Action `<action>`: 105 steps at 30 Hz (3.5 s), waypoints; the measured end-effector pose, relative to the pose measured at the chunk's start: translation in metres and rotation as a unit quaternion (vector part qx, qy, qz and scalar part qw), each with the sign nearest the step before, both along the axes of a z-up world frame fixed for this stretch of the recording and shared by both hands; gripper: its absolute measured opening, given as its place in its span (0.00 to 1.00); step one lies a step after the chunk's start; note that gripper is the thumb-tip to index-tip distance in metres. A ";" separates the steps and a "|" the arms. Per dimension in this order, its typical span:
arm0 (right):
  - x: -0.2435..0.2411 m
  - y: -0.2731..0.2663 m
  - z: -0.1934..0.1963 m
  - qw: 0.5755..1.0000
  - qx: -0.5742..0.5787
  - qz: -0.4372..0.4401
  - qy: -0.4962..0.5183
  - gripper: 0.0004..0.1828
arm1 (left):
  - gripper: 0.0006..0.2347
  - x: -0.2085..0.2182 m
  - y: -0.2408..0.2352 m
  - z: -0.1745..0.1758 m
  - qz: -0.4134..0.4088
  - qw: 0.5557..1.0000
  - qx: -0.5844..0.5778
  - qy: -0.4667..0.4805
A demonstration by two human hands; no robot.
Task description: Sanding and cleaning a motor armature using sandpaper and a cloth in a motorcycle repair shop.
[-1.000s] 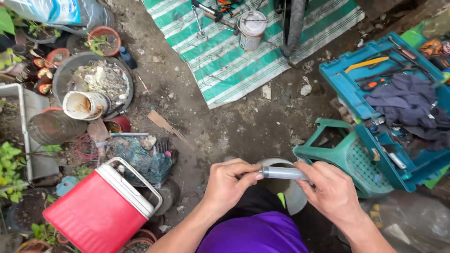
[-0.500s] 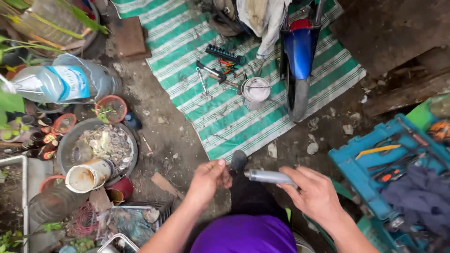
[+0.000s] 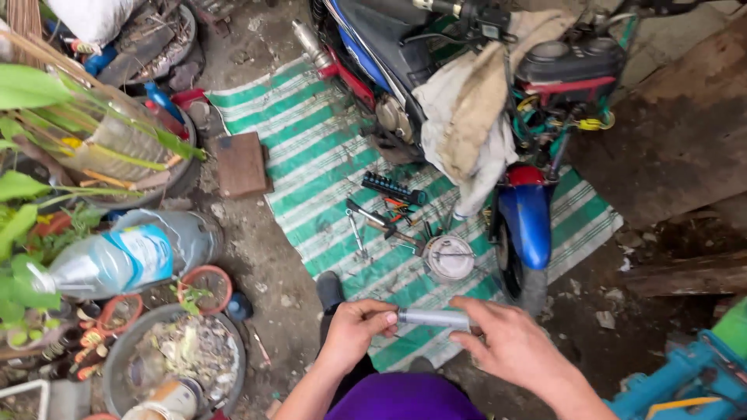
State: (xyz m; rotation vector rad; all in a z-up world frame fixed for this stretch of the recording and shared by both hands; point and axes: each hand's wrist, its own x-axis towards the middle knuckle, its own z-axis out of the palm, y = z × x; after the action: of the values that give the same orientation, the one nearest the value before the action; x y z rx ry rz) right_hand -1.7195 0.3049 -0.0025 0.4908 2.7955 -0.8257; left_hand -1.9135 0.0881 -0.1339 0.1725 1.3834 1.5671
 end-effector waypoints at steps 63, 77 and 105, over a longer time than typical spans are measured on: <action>-0.756 0.154 -0.055 0.878 -0.300 -0.285 -0.239 0.28 | 0.11 -0.745 0.182 -0.078 0.049 0.994 0.069 -0.076; -0.864 0.343 -0.074 0.984 -0.101 -0.083 -0.119 0.29 | 0.04 -0.868 0.377 -0.047 0.011 0.989 -0.144 -0.045; -1.032 0.382 -0.065 0.957 -0.135 -0.252 -0.055 0.17 | 0.33 -1.078 0.431 -0.068 -0.253 0.902 -0.301 0.176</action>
State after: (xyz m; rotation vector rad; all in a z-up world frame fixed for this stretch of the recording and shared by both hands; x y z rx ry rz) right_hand -2.7517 0.6865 -0.0673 1.1826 2.4247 -1.2098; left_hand -2.9914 0.5195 -0.2023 0.4127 1.8603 0.6515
